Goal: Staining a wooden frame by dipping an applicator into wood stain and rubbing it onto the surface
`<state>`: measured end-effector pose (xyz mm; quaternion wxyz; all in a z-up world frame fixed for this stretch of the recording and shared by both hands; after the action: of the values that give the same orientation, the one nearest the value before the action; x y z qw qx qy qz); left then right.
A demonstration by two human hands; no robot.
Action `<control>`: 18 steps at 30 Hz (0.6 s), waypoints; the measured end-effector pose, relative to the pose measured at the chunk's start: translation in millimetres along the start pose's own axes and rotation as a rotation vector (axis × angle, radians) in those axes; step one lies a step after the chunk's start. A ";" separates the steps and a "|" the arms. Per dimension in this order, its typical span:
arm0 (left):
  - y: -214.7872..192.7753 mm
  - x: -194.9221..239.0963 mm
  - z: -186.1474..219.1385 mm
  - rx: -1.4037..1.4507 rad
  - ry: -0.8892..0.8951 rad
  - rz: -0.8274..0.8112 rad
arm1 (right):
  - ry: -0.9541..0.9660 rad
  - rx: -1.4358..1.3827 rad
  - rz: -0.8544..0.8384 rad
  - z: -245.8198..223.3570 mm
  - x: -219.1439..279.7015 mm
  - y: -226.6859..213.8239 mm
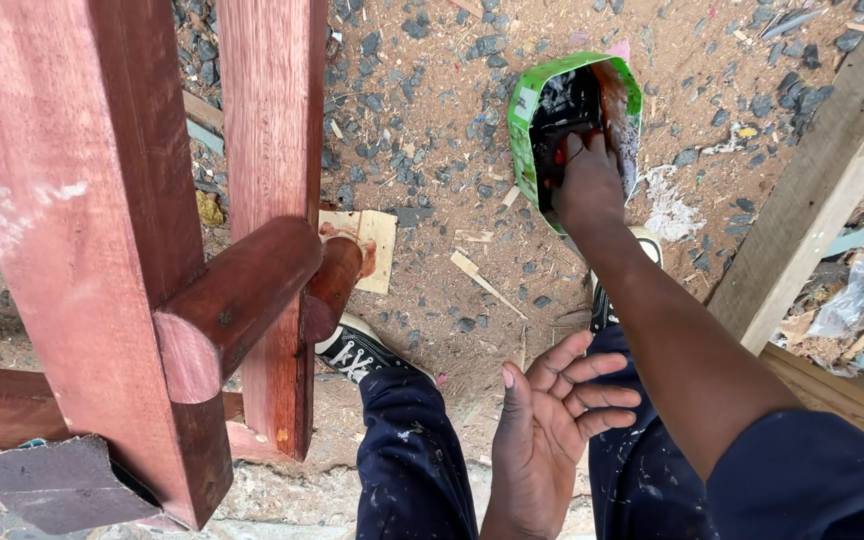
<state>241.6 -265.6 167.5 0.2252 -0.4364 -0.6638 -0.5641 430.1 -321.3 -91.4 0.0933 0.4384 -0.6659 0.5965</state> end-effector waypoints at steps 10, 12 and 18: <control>0.4 -0.5 3.2 -0.015 0.001 0.018 | -0.034 -0.204 0.199 8.1 9.0 3.9; 0.5 -0.5 4.3 -0.019 0.016 0.021 | -0.112 -0.524 0.445 -7.6 17.9 -25.3; -0.4 -2.8 3.1 -0.014 0.015 0.010 | 0.302 -1.742 0.331 -3.2 26.7 -33.8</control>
<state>243.3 -263.6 164.2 0.2299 -0.4369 -0.6561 -0.5708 436.4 -327.9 -49.2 0.3918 0.0275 -0.9175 -0.0629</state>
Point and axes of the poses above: each hand's wrist, its own x-axis away from the middle knuckle, its own y-axis out of the palm, z = x × y, the point moved 1 cm from there along -x, towards the middle knuckle, and after that the axes turned 15 degrees about -y, right-handed, at the moved point
